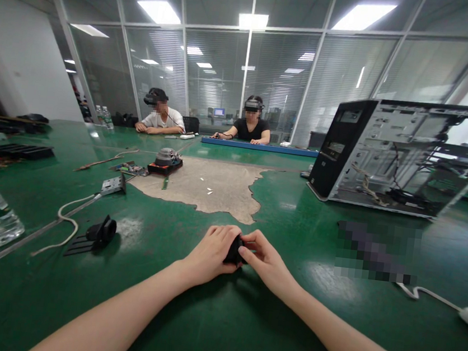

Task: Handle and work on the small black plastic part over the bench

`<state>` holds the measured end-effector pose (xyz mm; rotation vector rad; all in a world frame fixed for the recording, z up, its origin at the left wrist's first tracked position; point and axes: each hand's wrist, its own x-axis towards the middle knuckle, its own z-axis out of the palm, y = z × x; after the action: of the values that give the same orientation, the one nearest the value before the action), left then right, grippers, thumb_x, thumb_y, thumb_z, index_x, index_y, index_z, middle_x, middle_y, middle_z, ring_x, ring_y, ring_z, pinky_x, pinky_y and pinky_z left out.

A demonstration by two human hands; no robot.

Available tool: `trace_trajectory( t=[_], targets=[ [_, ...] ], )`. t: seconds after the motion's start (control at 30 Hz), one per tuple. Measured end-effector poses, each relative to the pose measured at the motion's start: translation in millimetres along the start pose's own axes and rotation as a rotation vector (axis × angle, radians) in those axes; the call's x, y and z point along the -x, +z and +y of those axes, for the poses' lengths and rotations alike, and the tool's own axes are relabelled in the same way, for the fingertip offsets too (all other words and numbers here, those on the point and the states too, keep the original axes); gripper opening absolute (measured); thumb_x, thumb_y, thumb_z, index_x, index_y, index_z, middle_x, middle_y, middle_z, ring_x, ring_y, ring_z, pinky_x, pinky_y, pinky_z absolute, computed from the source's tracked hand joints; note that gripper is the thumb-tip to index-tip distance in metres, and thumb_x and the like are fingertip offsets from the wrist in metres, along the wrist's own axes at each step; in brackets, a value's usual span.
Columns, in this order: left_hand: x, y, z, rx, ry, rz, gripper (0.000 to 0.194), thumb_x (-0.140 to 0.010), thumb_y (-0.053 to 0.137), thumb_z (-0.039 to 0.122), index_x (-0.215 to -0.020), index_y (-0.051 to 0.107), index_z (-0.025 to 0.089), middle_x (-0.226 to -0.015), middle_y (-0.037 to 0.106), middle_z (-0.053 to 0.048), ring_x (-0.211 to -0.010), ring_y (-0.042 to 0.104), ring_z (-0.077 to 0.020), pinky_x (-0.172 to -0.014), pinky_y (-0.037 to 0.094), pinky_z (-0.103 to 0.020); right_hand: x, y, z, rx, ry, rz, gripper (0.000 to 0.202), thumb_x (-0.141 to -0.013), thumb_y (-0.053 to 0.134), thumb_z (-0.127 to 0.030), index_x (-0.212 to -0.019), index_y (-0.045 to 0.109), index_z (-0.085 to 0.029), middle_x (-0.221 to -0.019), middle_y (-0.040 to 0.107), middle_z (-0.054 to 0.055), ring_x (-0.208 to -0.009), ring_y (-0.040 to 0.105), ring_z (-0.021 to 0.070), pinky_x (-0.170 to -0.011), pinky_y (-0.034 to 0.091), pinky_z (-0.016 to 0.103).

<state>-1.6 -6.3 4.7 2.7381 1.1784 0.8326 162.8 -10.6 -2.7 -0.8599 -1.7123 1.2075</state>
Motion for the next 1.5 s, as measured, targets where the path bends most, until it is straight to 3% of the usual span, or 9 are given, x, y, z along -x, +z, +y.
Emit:
trace_trajectory(
  t=[0.27,0.43,0.6,0.8,0.97,1.17,1.3,1.5],
  targets=[
    [-1,-0.4,1,-0.001,-0.005,-0.007,0.053,-0.065,0.062,0.025,-0.109,0.033,0.020,-0.108,0.048,-0.006,-0.100,0.045,-0.0221,-0.084,0.033,-0.037,-5,-1,-1,-0.014,0.072,0.019,0.024,-0.073,0.055,-0.033,-0.090,0.046,-0.019,-0.093,0.052,0.003,-0.081,0.054,0.0141,-0.068,0.049,0.030],
    [-1,-0.7,0,-0.005,-0.006,-0.015,0.053,-0.065,0.060,0.021,-0.110,0.032,0.020,-0.109,0.048,-0.007,-0.100,0.045,-0.0221,-0.085,0.033,-0.037,1,0,-5,0.039,-0.013,-0.006,0.022,-0.072,0.057,-0.027,-0.089,0.045,-0.021,-0.090,0.050,0.002,-0.090,0.052,0.0154,-0.071,0.048,0.028],
    [-1,-0.2,0,0.001,-0.007,-0.003,0.053,-0.065,0.061,0.025,-0.110,0.032,0.020,-0.107,0.049,-0.006,-0.100,0.045,-0.0223,-0.084,0.032,-0.037,-1,1,-1,0.008,0.010,0.008,0.016,-0.077,0.052,-0.029,-0.088,0.044,-0.020,-0.084,0.051,0.000,-0.077,0.054,0.0127,-0.065,0.049,0.027],
    [-2,-1.1,1,0.003,-0.016,-0.017,0.052,-0.065,0.061,0.024,-0.108,0.033,0.020,-0.107,0.048,-0.006,-0.099,0.045,-0.0220,-0.084,0.032,-0.036,-3,1,-2,0.037,0.051,0.023,0.021,-0.075,0.053,-0.030,-0.092,0.045,-0.019,-0.092,0.051,0.003,-0.083,0.054,0.0147,-0.069,0.049,0.029],
    [-1,-2.4,1,0.013,-0.022,-0.027,0.051,-0.065,0.059,0.021,-0.109,0.033,0.021,-0.108,0.048,-0.006,-0.099,0.046,-0.0219,-0.084,0.032,-0.036,3,1,-7,0.047,-0.042,-0.012,0.021,-0.073,0.056,-0.027,-0.090,0.046,-0.021,-0.091,0.051,0.001,-0.090,0.052,0.0150,-0.073,0.048,0.028],
    [-1,0.0,0,0.004,-0.018,-0.008,0.053,-0.064,0.060,0.024,-0.109,0.033,0.021,-0.106,0.049,-0.006,-0.099,0.045,-0.0221,-0.084,0.032,-0.036,1,1,-2,0.002,0.022,0.006,0.017,-0.077,0.052,-0.030,-0.089,0.044,-0.021,-0.082,0.052,0.000,-0.075,0.055,0.0120,-0.065,0.050,0.027],
    [-1,0.5,0,0.008,-0.017,-0.010,0.052,-0.064,0.061,0.023,-0.108,0.033,0.021,-0.106,0.049,-0.006,-0.099,0.045,-0.0218,-0.084,0.032,-0.036,-2,1,-1,0.014,0.046,0.028,0.023,-0.075,0.054,-0.030,-0.093,0.044,-0.020,-0.096,0.050,0.003,-0.081,0.054,0.0134,-0.067,0.050,0.028],
    [-1,-2.8,2,-0.001,-0.021,-0.030,0.052,-0.064,0.060,0.020,-0.108,0.034,0.020,-0.107,0.049,-0.006,-0.098,0.045,-0.0218,-0.084,0.032,-0.036,3,0,-7,0.037,-0.022,-0.038,0.022,-0.073,0.056,-0.026,-0.091,0.045,-0.021,-0.091,0.051,0.002,-0.091,0.052,0.0153,-0.074,0.049,0.030]
  ],
)
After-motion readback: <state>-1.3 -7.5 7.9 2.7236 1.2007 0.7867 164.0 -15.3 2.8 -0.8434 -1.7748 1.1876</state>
